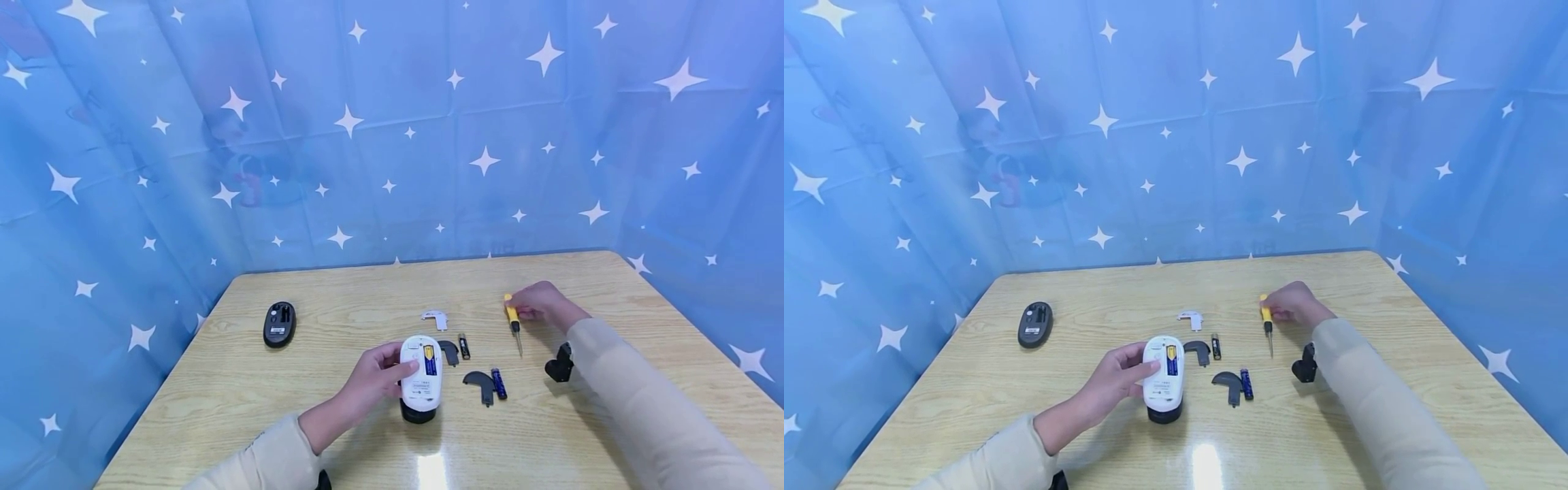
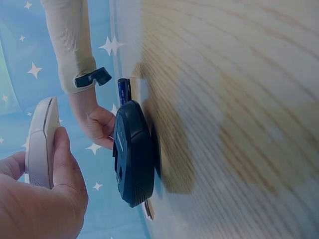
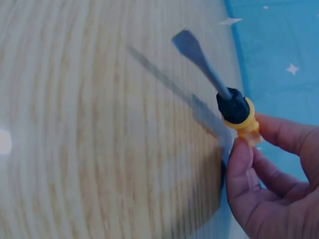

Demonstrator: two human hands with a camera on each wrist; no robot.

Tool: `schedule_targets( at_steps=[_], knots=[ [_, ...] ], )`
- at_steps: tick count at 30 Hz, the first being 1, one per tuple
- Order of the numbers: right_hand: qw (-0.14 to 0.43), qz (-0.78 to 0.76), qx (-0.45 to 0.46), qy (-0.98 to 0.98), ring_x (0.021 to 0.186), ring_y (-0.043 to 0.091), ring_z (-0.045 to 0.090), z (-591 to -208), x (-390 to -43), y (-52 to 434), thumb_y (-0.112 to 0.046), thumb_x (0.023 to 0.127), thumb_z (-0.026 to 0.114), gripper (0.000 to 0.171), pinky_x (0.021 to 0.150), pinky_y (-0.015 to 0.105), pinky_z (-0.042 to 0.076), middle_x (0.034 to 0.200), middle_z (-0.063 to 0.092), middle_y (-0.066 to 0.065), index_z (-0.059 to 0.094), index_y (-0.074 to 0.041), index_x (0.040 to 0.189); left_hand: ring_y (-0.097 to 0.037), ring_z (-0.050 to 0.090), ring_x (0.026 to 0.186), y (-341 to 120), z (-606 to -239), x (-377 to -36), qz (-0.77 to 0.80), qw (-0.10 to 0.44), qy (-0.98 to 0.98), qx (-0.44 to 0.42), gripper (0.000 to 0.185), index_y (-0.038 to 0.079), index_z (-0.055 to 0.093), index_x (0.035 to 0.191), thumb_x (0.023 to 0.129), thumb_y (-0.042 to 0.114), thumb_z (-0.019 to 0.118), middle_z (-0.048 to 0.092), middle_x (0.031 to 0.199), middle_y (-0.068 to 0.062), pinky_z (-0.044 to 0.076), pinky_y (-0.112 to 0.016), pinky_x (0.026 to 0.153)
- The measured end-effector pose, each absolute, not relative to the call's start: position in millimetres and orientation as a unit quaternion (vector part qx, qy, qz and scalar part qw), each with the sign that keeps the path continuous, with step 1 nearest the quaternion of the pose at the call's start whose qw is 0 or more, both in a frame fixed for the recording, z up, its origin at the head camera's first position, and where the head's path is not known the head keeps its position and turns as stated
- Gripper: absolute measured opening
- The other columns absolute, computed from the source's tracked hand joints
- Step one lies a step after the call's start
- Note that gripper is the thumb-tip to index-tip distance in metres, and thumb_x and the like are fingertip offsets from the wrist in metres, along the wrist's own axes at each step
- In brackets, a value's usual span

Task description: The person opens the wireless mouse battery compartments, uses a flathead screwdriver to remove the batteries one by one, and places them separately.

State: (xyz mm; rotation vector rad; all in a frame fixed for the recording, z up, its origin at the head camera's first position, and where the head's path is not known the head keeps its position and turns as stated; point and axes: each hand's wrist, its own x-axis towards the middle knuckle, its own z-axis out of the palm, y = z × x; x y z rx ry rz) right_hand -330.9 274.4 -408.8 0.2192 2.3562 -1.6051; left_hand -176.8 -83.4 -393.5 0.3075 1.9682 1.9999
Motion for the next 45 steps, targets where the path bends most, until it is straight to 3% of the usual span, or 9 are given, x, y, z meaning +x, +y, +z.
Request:
schedule_targets(
  at_steps=[8,20,34,40,45],
  knots=[
    [0.186,-0.631,0.061,0.751,0.079,0.011,0.062,-397.6,-328.0,274.5,-0.008,0.093,0.064,0.056,0.085,0.029,0.055,0.089,0.061,0.003,0.037,0.016,0.136,-0.018,0.062,0.089,-81.9,-393.0,-177.2,0.699,0.159,0.688,0.108,0.041,0.0,0.06,0.127,0.091,0.017,0.068,0.064,0.102,-0.009,0.057,-0.028,0.069],
    [0.205,-0.673,-0.001,0.71,0.091,0.011,0.062,-369.0,-315.8,257.8,-0.012,0.098,0.058,0.07,0.091,0.027,0.052,0.11,0.056,0.008,0.015,0.014,0.147,-0.019,0.063,0.089,-79.3,-392.3,-178.0,0.708,0.167,0.676,0.119,0.04,-0.003,0.059,0.127,0.091,0.015,0.067,0.064,0.101,-0.01,0.058,-0.03,0.07],
    [0.201,-0.714,-0.041,0.669,0.106,0.02,0.064,-335.6,-293.8,228.7,-0.006,0.099,0.055,0.064,0.096,0.033,0.049,0.102,0.068,0.004,0.016,0.015,0.146,-0.019,0.064,0.089,-77.0,-393.1,-176.9,0.713,0.172,0.67,0.116,0.042,-0.005,0.057,0.128,0.092,0.013,0.067,0.064,0.102,-0.01,0.059,-0.033,0.072],
    [0.188,-0.711,-0.065,0.674,0.102,0.018,0.065,-324.4,-282.5,216.3,-0.007,0.099,0.055,0.062,0.095,0.032,0.05,0.107,0.067,0.006,0.02,0.016,0.144,-0.019,0.064,0.089,-75.2,-392.8,-176.0,0.713,0.173,0.669,0.118,0.042,-0.005,0.057,0.128,0.092,0.014,0.067,0.063,0.101,-0.01,0.059,-0.034,0.072],
    [0.18,-0.712,-0.085,0.673,0.099,0.016,0.065,-317.3,-274.0,205.4,-0.009,0.098,0.058,0.049,0.091,0.03,0.052,0.107,0.065,0.006,0.036,0.012,0.137,-0.02,0.064,0.089,-74.6,-394.6,-176.8,0.715,0.174,0.666,0.122,0.041,-0.004,0.058,0.127,0.091,0.013,0.067,0.064,0.101,-0.011,0.059,-0.034,0.071]
  ],
)
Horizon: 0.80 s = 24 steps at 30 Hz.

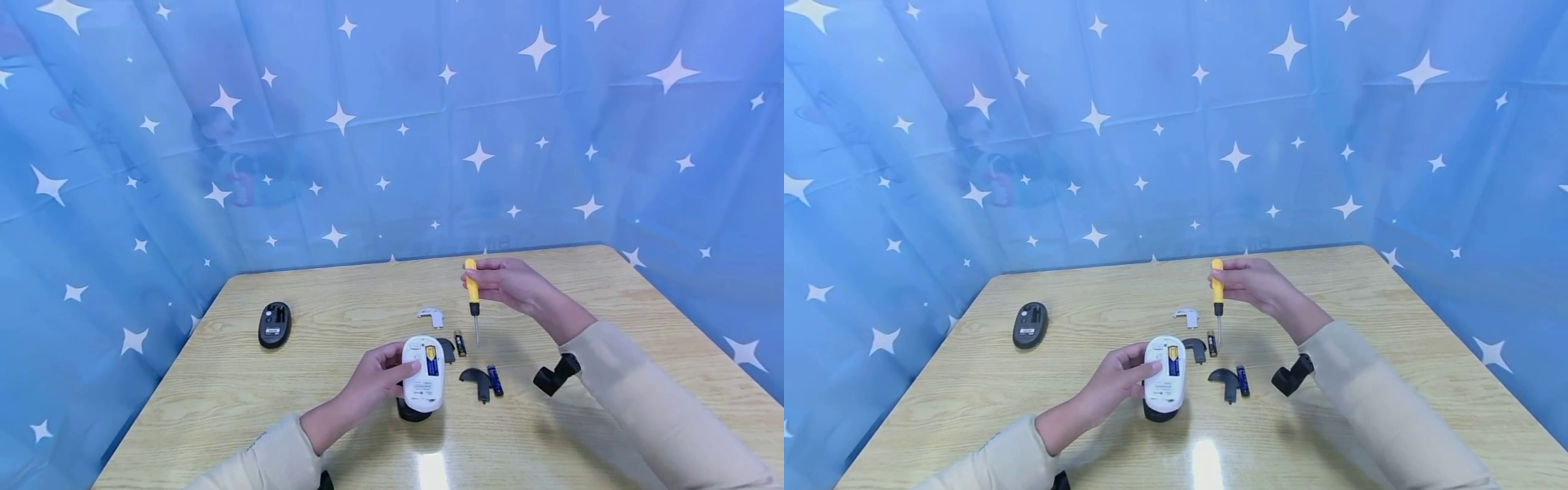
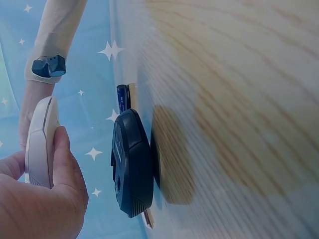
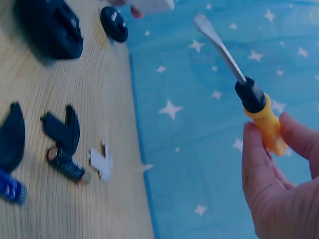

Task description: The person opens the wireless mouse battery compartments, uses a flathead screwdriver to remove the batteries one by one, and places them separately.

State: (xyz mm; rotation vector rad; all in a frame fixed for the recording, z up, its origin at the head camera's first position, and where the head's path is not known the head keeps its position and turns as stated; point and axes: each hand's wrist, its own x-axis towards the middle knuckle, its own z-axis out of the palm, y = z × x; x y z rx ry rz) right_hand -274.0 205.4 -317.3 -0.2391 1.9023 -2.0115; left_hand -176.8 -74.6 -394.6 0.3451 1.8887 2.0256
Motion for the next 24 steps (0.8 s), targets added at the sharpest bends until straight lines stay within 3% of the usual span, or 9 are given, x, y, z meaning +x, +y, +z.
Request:
schedule_targets(
  at_steps=[4,8,15,24],
  knots=[
    [0.177,-0.72,-0.088,0.666,0.095,0.015,0.063,-313.7,-269.0,197.7,-0.009,0.097,0.059,0.03,0.087,0.028,0.054,0.105,0.063,0.004,0.051,0.002,0.124,-0.02,0.064,0.089,-75.4,-395.0,-176.4,0.715,0.173,0.666,0.124,0.042,-0.005,0.057,0.128,0.091,0.013,0.067,0.064,0.101,-0.011,0.059,-0.034,0.071],
    [0.172,-0.726,-0.085,0.66,0.093,0.015,0.062,-309.7,-264.8,189.9,-0.01,0.096,0.061,0.024,0.086,0.028,0.054,0.105,0.06,0.006,0.057,-0.002,0.118,-0.02,0.064,0.089,-75.8,-394.7,-175.9,0.714,0.174,0.667,0.122,0.041,-0.004,0.058,0.127,0.091,0.013,0.067,0.064,0.101,-0.01,0.059,-0.033,0.07],
    [0.147,-0.737,-0.081,0.654,0.097,0.017,0.064,-300.5,-256.7,176.3,-0.01,0.094,0.065,0.031,0.089,0.03,0.054,0.106,0.064,0.006,0.051,0.004,0.118,-0.02,0.064,0.089,-75.5,-395.0,-176.6,0.711,0.175,0.67,0.12,0.04,-0.004,0.059,0.126,0.091,0.013,0.067,0.065,0.101,-0.01,0.059,-0.034,0.071],
    [0.078,-0.727,-0.08,0.678,0.098,0.019,0.065,-292.8,-241.5,159.9,-0.014,0.089,0.072,0.038,0.089,0.034,0.055,0.107,0.065,0.008,0.054,0.003,0.118,-0.02,0.065,0.089,-75.8,-396.0,-177.4,0.711,0.176,0.67,0.121,0.039,-0.004,0.058,0.127,0.092,0.013,0.066,0.065,0.102,-0.01,0.059,-0.034,0.071]
  ],
)
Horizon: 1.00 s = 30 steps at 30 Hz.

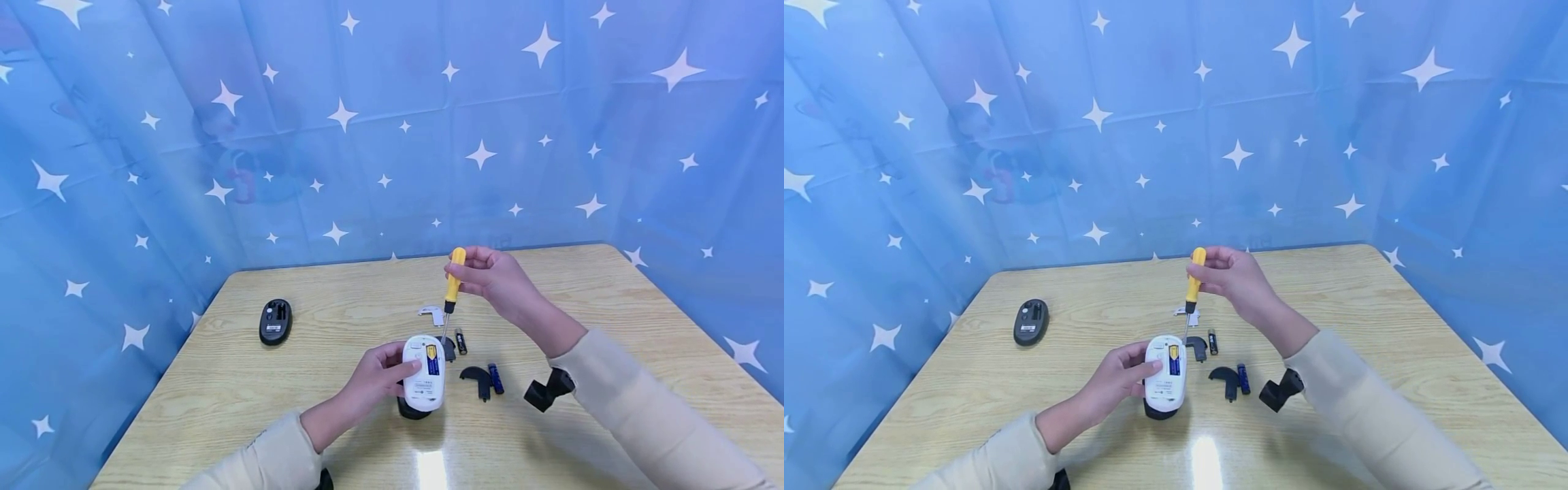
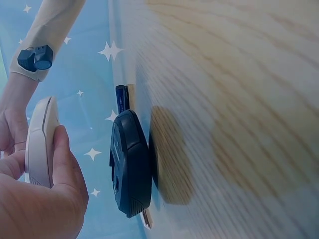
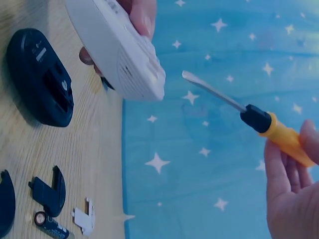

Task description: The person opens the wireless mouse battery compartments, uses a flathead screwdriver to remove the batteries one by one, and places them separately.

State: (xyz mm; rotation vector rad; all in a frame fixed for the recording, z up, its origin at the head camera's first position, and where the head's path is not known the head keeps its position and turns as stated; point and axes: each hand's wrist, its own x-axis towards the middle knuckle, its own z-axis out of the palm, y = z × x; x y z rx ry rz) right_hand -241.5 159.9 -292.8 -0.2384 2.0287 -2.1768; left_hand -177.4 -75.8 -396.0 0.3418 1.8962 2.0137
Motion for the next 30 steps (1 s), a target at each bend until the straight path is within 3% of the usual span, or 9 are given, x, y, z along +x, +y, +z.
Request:
schedule_targets(
  at_steps=[19,30],
  knots=[
    [-0.037,-0.638,-0.189,0.746,0.086,0.023,0.066,-297.8,-209.3,141.9,-0.012,0.084,0.077,0.026,0.079,0.032,0.057,0.097,0.07,0.012,0.064,0.001,0.102,-0.019,0.065,0.089,-76.1,-394.0,-176.5,0.706,0.178,0.675,0.119,0.039,-0.003,0.059,0.127,0.092,0.015,0.066,0.065,0.102,-0.01,0.059,-0.033,0.07],
    [-0.107,-0.593,-0.349,0.718,0.083,0.021,0.071,-308.4,-190.0,132.4,0.004,0.081,0.075,0.02,0.071,0.035,0.06,0.098,0.071,0.011,0.065,-0.004,0.096,-0.02,0.065,0.088,-76.1,-396.2,-177.6,0.709,0.173,0.674,0.119,0.04,-0.004,0.058,0.127,0.093,0.016,0.065,0.066,0.102,-0.01,0.059,-0.034,0.071]
  ],
)
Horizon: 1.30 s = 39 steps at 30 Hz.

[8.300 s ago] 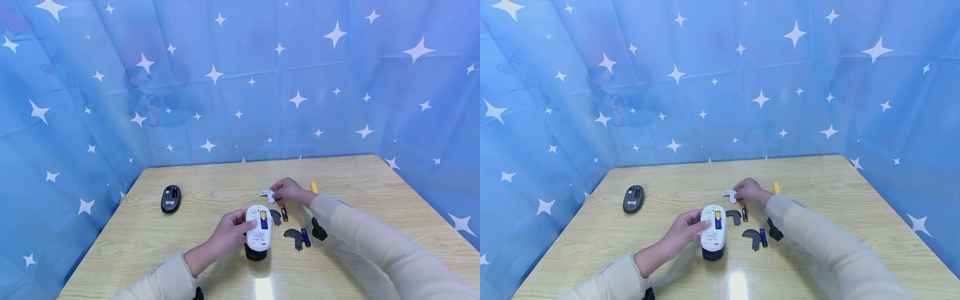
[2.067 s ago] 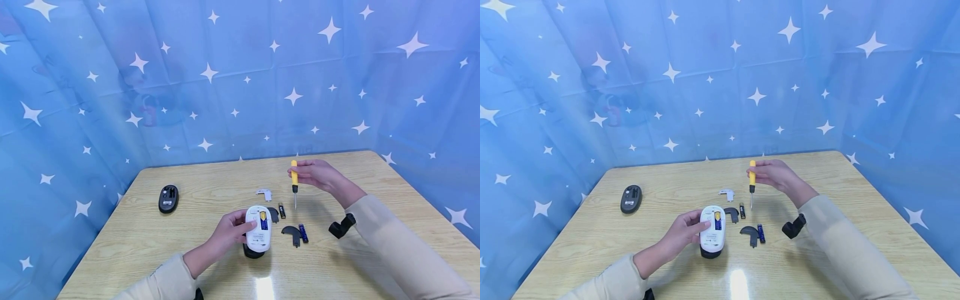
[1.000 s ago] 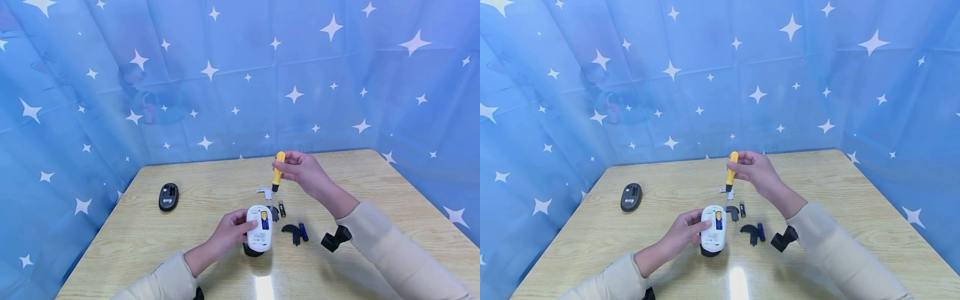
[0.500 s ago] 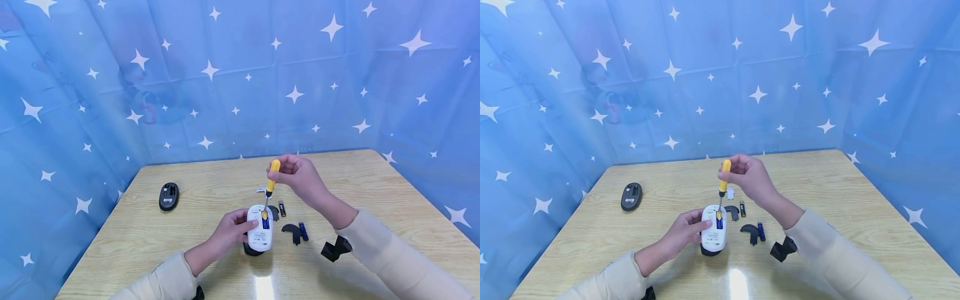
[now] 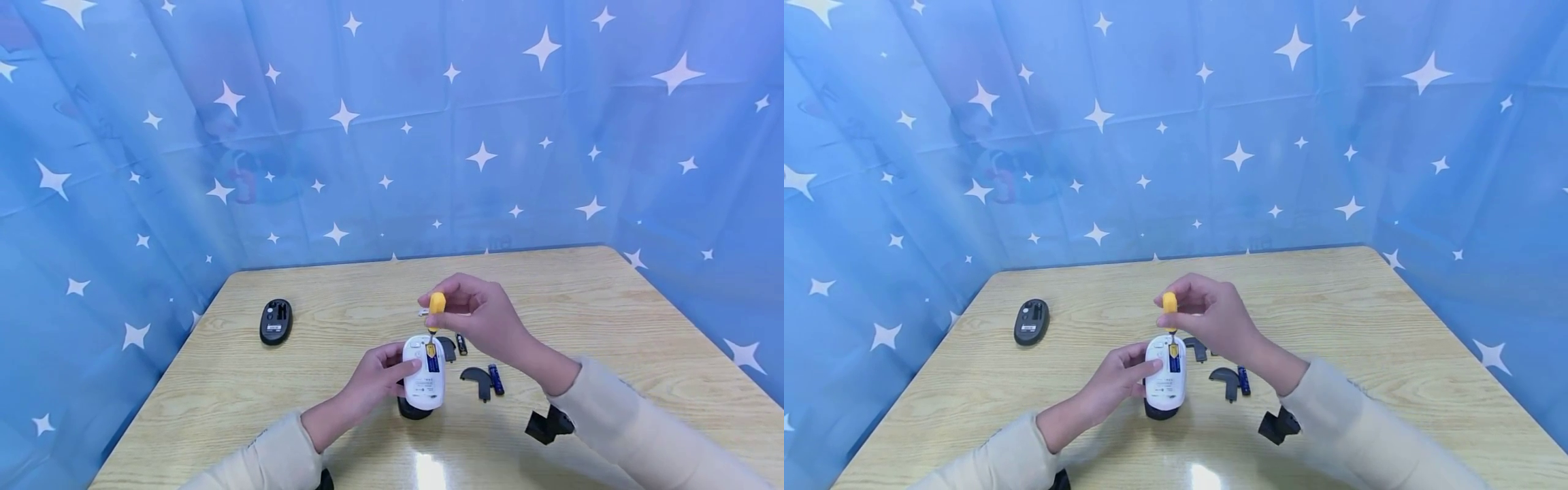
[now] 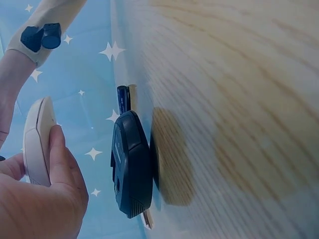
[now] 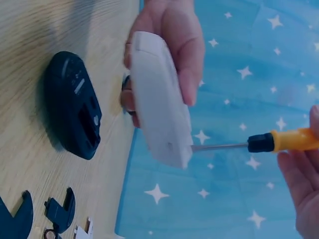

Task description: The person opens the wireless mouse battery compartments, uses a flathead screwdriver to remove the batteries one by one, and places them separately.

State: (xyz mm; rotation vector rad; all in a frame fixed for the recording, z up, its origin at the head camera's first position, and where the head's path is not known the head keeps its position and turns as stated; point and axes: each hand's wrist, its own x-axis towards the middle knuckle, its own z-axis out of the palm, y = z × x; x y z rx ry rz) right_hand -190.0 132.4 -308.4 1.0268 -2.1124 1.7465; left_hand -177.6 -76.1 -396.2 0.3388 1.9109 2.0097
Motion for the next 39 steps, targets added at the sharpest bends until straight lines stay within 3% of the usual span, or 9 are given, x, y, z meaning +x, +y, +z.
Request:
schedule_targets(
  at_steps=[6,12,17,24,35,39],
  knots=[
    [0.156,0.539,0.461,-0.688,0.082,0.022,0.071,-320.3,-189.8,128.7,0.014,0.075,0.075,0.031,0.069,0.033,0.06,0.096,0.071,0.011,0.066,-0.005,0.099,-0.02,0.065,0.09,-76.6,-395.9,-178.4,0.713,0.174,0.669,0.119,0.039,-0.005,0.058,0.126,0.094,0.016,0.064,0.066,0.103,-0.009,0.059,-0.035,0.072],
    [0.165,0.512,0.479,-0.694,0.085,0.016,0.071,-325.6,-193.5,127.5,0.012,0.078,0.073,0.03,0.068,0.031,0.06,0.095,0.072,0.009,0.07,-0.004,0.103,-0.018,0.065,0.087,-77.0,-397.9,-175.6,0.707,0.177,0.675,0.121,0.04,-0.007,0.057,0.126,0.094,0.016,0.064,0.067,0.099,-0.007,0.058,-0.031,0.069],
    [0.143,0.538,0.436,-0.707,0.081,0.019,0.071,-326.3,-197.9,130.6,0.009,0.087,0.066,0.018,0.066,0.029,0.059,0.093,0.072,0.012,0.07,-0.001,0.101,-0.017,0.065,0.083,-76.4,-400.7,-174.7,0.704,0.175,0.679,0.114,0.039,-0.009,0.058,0.123,0.093,0.015,0.064,0.067,0.095,-0.007,0.058,-0.03,0.067],
    [0.08,0.576,0.339,-0.739,0.088,0.022,0.07,-321.7,-203.6,131.7,-0.004,0.093,0.064,0.01,0.077,0.031,0.058,0.094,0.072,0.005,0.07,-0.002,0.1,-0.017,0.065,0.081,-75.3,-401.2,-174.7,0.71,0.175,0.675,0.098,0.038,-0.01,0.057,0.123,0.092,0.013,0.064,0.066,0.095,-0.008,0.059,-0.031,0.068],
    [0.029,0.612,0.284,-0.738,0.089,0.031,0.069,-319.2,-214.9,134.6,-0.014,0.097,0.061,0.021,0.074,0.039,0.059,0.094,0.071,0.013,0.066,0.004,0.106,-0.018,0.066,0.081,-74.9,-402.2,-171.0,0.711,0.174,0.675,0.096,0.038,-0.01,0.058,0.122,0.091,0.01,0.065,0.067,0.095,-0.009,0.06,-0.033,0.068],
    [0.008,0.634,0.242,-0.735,0.09,0.027,0.069,-316.6,-221.8,137.6,-0.021,0.098,0.061,0.03,0.075,0.038,0.059,0.095,0.07,0.015,0.064,0.005,0.11,-0.018,0.065,0.082,-74.9,-401.8,-169.5,0.71,0.174,0.674,0.106,0.037,-0.009,0.059,0.122,0.09,0.009,0.065,0.067,0.095,-0.008,0.059,-0.031,0.066]
  ],
)
